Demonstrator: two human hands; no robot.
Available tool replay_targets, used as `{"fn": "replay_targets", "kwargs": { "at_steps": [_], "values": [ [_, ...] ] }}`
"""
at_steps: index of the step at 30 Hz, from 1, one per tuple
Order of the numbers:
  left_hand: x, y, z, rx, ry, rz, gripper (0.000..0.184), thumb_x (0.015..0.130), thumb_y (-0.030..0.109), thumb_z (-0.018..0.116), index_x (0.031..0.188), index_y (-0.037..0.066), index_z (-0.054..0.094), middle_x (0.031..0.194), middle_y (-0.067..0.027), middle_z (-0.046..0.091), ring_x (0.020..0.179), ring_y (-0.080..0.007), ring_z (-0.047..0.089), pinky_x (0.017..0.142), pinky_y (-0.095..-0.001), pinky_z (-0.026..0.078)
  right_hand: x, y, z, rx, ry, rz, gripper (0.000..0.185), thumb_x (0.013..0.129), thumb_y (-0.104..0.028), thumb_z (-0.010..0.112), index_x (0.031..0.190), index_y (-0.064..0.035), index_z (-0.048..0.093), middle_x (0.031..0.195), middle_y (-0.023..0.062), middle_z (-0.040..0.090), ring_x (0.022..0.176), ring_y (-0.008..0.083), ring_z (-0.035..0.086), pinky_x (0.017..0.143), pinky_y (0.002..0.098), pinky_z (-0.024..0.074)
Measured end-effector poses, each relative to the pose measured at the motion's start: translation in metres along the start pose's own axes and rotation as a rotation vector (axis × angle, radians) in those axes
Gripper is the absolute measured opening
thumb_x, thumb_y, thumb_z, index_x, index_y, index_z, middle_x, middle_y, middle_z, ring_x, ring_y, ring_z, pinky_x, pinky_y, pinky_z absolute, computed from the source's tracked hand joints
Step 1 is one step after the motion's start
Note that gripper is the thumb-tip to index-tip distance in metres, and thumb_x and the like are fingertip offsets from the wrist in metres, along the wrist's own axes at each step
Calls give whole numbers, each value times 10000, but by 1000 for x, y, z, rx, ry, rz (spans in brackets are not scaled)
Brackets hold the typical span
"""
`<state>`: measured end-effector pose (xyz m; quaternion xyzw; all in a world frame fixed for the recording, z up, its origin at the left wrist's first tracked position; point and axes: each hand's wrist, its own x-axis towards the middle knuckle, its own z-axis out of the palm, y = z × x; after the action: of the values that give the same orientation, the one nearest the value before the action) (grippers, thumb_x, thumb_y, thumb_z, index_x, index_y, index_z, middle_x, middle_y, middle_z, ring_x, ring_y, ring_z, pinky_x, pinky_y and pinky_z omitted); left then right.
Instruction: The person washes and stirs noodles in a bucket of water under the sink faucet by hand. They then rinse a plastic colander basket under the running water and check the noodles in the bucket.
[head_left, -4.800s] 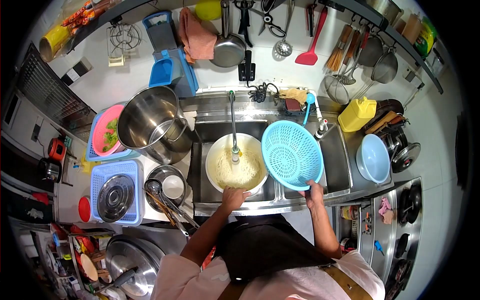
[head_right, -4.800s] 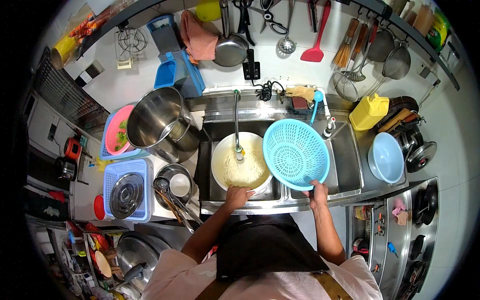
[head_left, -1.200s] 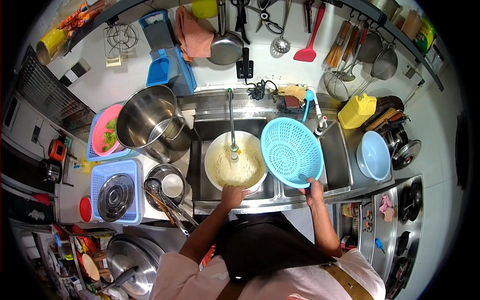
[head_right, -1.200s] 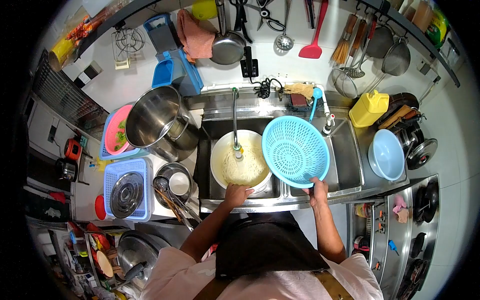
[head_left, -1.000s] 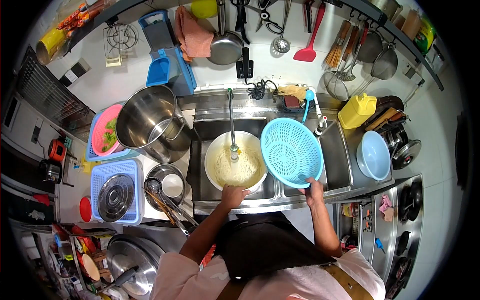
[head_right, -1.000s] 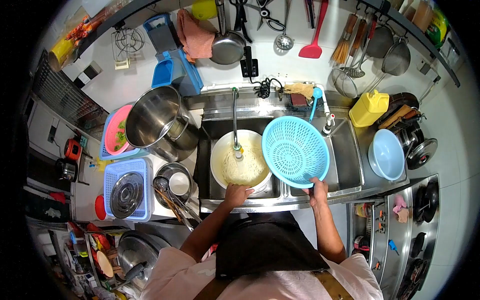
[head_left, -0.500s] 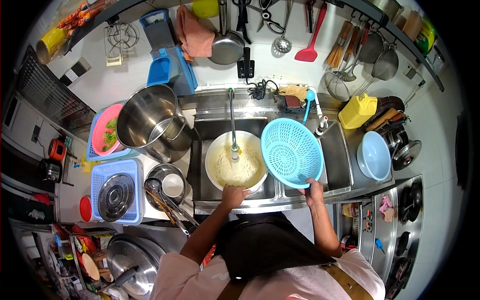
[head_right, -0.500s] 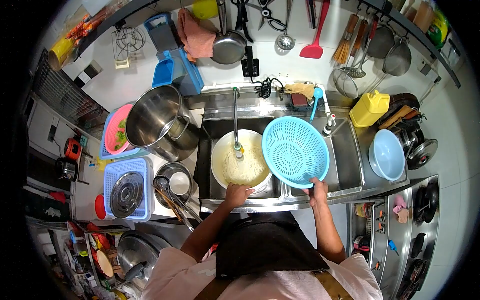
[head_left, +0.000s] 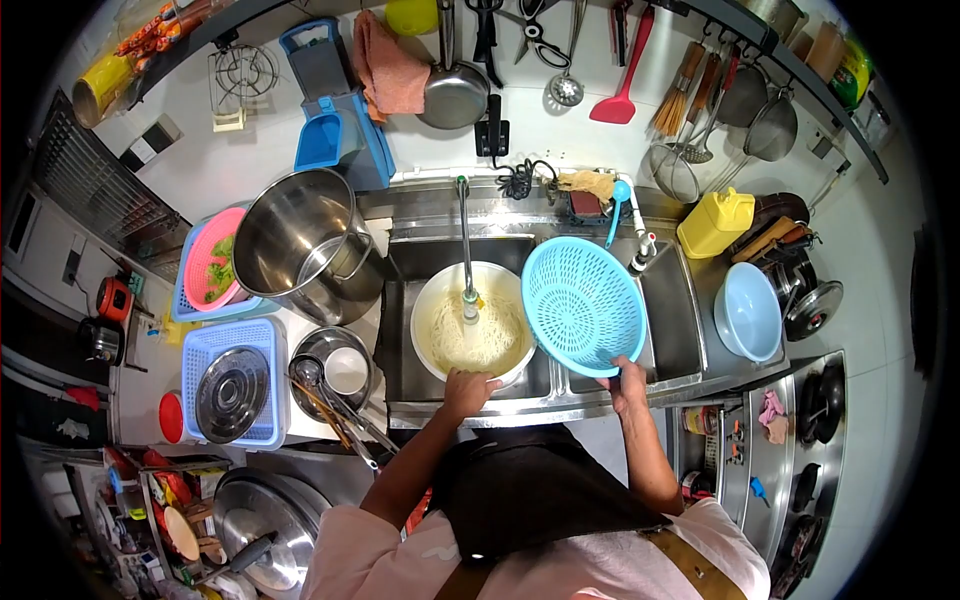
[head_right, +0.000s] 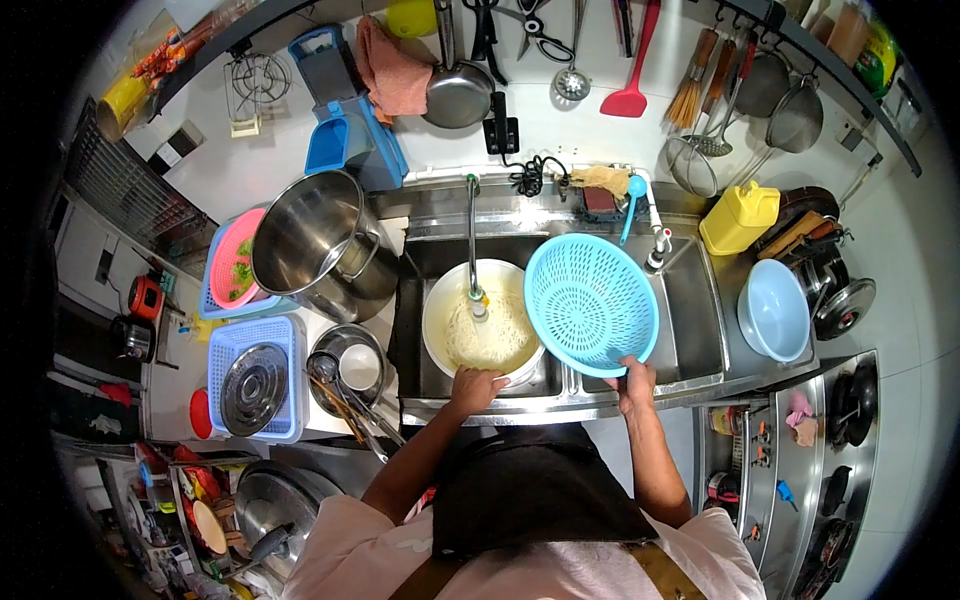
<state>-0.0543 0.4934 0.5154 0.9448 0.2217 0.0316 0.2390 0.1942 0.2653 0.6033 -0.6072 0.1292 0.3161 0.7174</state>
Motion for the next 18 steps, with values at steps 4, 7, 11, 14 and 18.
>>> {"fn": "replay_targets", "kwargs": {
  "at_steps": [4,7,11,14,18],
  "values": [
    [0,1,-1,6,-1,-2,392,959,478,560,927,142,760,795,-126,723,801,-309,680,810,-456,403,1,1,0,5,2,-4,384,857,-53,561,1209,98,529,1118,166,636,900,269,693,657,384,639],
    [0,0,-1,8,-4,1,394,958,480,560,925,142,760,792,-126,723,794,-309,680,810,-456,404,1,1,0,5,-2,-5,389,859,-53,560,1216,97,526,1131,165,633,916,270,691,659,383,640],
    [0,-1,3,15,7,1,393,956,480,563,921,141,759,792,-124,723,791,-307,679,811,-457,404,-2,-2,1,-1,-15,3,389,859,-46,557,1217,103,523,1137,170,629,929,276,689,660,384,640],
    [0,-2,3,1,2,8,392,954,480,566,927,140,761,790,-123,723,785,-307,678,811,-453,403,-1,-1,1,18,-18,-5,385,858,-40,556,1213,107,522,1126,173,629,911,281,687,643,378,635],
    [1,-2,3,13,-2,9,393,954,480,568,943,140,765,794,-124,725,789,-305,678,814,-450,402,0,0,0,23,-23,-6,379,856,-35,556,1206,108,522,1116,171,625,903,281,681,632,375,626]
  ]
}}
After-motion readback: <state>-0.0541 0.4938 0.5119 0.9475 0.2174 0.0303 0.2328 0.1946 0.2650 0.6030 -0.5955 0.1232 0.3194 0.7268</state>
